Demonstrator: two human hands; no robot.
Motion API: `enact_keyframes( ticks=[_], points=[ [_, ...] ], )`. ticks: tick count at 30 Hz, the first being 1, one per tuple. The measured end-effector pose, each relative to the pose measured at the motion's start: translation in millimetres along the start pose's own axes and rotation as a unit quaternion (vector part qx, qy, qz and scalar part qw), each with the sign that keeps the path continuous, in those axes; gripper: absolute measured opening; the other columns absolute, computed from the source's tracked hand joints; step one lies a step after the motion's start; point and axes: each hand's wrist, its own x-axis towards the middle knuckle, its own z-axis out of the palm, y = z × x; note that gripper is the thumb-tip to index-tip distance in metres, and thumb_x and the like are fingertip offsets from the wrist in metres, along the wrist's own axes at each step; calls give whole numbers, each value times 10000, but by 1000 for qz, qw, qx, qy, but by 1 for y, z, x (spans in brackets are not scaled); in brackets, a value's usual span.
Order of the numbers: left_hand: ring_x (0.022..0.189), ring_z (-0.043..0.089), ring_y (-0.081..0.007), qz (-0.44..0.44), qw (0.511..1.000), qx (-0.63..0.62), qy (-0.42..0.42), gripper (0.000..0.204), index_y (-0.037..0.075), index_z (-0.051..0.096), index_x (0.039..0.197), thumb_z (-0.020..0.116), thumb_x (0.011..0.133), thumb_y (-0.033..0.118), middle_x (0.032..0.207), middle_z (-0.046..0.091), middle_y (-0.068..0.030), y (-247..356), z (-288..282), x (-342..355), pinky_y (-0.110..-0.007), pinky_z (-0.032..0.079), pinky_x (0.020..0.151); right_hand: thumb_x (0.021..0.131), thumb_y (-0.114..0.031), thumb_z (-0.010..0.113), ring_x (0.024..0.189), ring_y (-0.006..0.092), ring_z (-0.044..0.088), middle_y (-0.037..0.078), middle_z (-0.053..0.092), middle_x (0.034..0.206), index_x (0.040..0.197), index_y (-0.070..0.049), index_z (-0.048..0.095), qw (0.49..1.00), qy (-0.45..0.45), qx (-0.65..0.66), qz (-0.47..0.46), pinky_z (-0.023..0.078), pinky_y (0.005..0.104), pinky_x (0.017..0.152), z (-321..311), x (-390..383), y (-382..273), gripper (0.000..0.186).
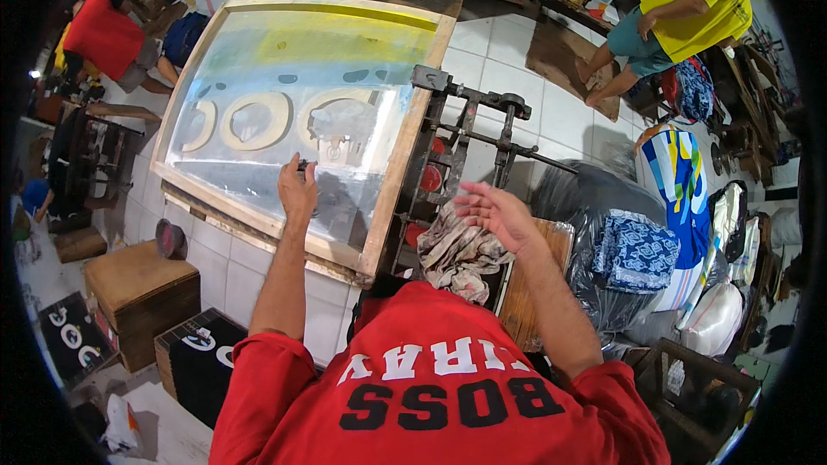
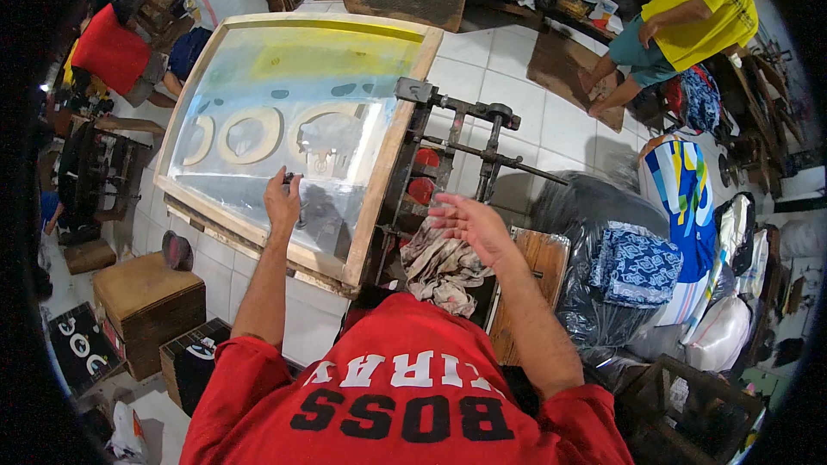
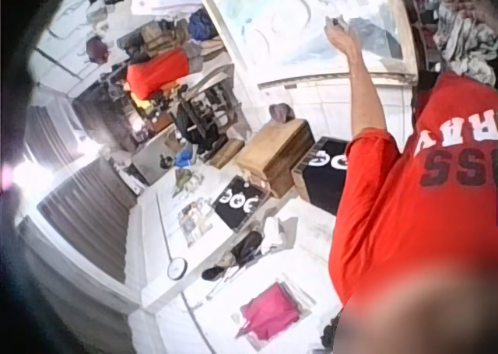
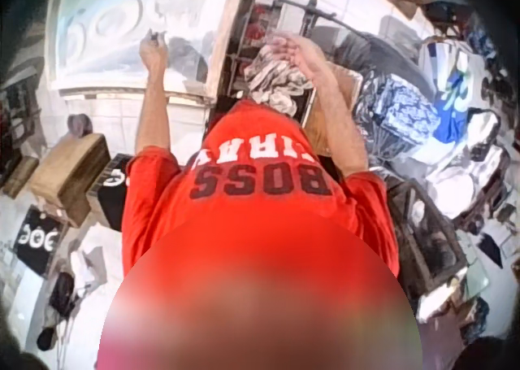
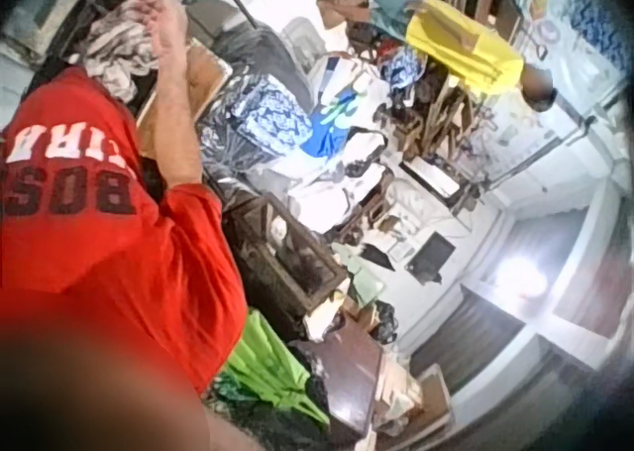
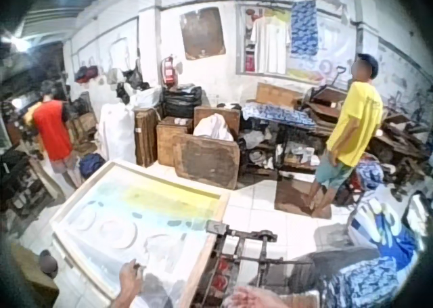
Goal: The person adjusts a large screen-printing frame on a workbench, tightening and loosening metal clamps to secure it. They then lift the frame to inspect the stencil and wipe the surface with a cloth before placing it back down.
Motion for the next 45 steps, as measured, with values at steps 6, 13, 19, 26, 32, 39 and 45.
enact_keyframes(
  ticks=[6, 13, 19, 26, 32, 39, 45],
  points=[
    [1062, 652, -187, -173, 837, -492, -168, 482, 2, 535, 1419, 660, 964, 101, 1219, 671, -121, 77, -20, -75, -360, 515, 921, 1054, -480, 445, 1015, 226, 688, 146, 668, 1204, 1394, -11, 509, 991, -98, -10, 85, 541, 333, 856, 51, 2, 55, 583],
    [1200, 603, -236, -150, 601, -686, -383, 499, 1, 470, 1462, 609, 989, 81, 1331, 614, -162, 98, -15, -119, -378, 466, 1030, 999, -271, 635, 951, 207, 694, 100, 666, 1122, 1329, -35, 541, 965, -202, 106, 132, 578, 318, 731, 67, 17, 84, 417],
    [1053, 656, -189, -243, 842, -430, -216, 462, 2, 540, 1409, 639, 987, 161, 1229, 667, -110, 36, -23, -125, -304, 523, 892, 869, -278, 779, 986, 316, 674, 152, 626, 1187, 1323, -34, 519, 903, -39, -369, -218, 539, 384, 859, 71, 30, 121, 577],
    [807, 666, -136, -201, 930, -239, -194, 384, -33, 672, 1236, 660, 978, 251, 970, 737, -67, 11, -16, -154, -255, 517, 701, 799, -209, 803, 1038, 428, 609, 178, 444, 1244, 1300, -34, 464, 797, -29, -550, -248, 528, 496, 837, 88, 38, 147, 630],
    [705, 684, -170, -64, 976, -105, -182, 384, -6, 731, 1118, 768, 867, 283, 821, 750, -138, 6, -1, -165, -316, 525, 643, 764, -84, 801, 1090, 373, 581, 172, 422, 1242, 1283, -19, 476, 821, 16, -493, -288, 512, 414, 927, 79, 23, 163, 616],
    [767, 718, -177, -38, 972, -60, -222, 336, -20, 733, 1081, 800, 832, 197, 880, 760, -149, 5, 1, -159, -316, 552, 690, 951, -60, 653, 837, 237, 728, 214, 600, 1170, 1362, 36, 415, 987, -17, -158, 7, 595, 314, 593, 46, 28, 180, 485],
    [783, 717, -163, -38, 966, -53, -251, 319, -46, 726, 1061, 800, 838, 170, 894, 763, -148, 5, -2, -152, -305, 558, 709, 959, -178, 676, 743, 223, 721, 195, 652, 1066, 1342, 46, 431, 991, -37, -111, 69, 569, 306, 545, 38, 35, 181, 506]
  ],
)
